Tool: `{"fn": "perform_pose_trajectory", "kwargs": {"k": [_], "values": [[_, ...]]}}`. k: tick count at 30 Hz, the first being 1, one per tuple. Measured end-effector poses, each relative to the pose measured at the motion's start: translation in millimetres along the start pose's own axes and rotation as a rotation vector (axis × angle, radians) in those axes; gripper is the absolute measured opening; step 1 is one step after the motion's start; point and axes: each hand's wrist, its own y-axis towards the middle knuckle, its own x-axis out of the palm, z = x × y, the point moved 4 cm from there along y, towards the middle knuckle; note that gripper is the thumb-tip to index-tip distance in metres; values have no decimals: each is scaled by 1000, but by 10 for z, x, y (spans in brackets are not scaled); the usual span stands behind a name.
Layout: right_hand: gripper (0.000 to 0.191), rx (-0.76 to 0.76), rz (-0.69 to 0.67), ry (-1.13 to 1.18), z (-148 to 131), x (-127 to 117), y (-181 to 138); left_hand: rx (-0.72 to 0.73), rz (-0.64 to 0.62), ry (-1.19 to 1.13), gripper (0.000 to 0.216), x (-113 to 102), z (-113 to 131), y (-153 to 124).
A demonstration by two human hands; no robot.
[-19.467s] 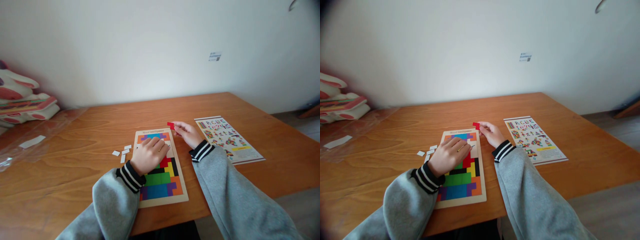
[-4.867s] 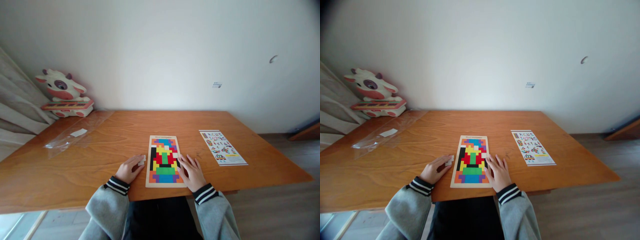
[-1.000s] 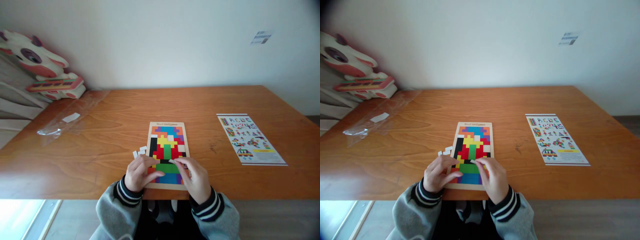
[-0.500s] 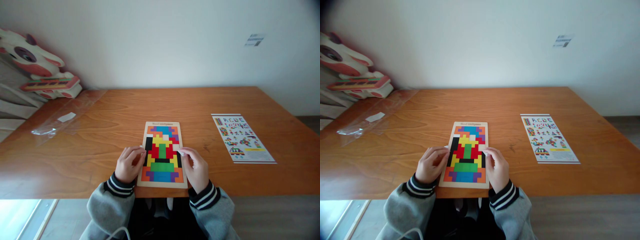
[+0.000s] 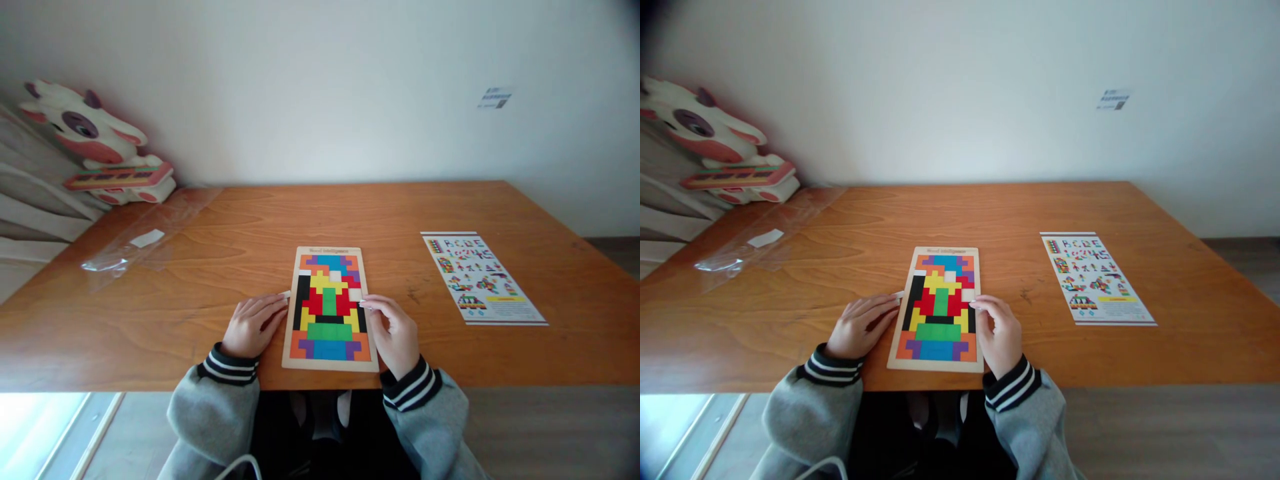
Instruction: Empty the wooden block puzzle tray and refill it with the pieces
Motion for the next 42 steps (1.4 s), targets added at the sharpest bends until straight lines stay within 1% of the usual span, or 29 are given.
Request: {"fn": "perform_pose_trajectory", "kwargs": {"k": [4,8,14,20,24,27,31,34,40,42], "values": [[23,-6,-8,-40,26,23,-8,-6,23,-30,20,20,0,-8],[21,2,15,-53,46,34,-8,3,51,-73,18,6,7,2],[19,-13,34,-30,41,28,-3,-8,60,-53,18,-16,12,34],[18,30,19,-1,29,37,-2,-18,45,-37,19,2,0,22],[18,86,60,20,43,30,-21,-21,37,-30,18,8,-4,19],[15,99,79,25,33,3,-31,-23,32,-24,18,9,-7,21],[10,26,100,10,-29,-47,-14,-27,20,-25,18,14,-12,19],[15,-64,108,-49,-70,-48,0,-28,22,-21,19,17,-14,17],[27,-241,0,-203,-57,111,-10,-42,-1,-23,21,36,-29,9],[28,-279,-10,-247,-48,146,-14,-51,-18,-20,23,44,-38,2]]}}
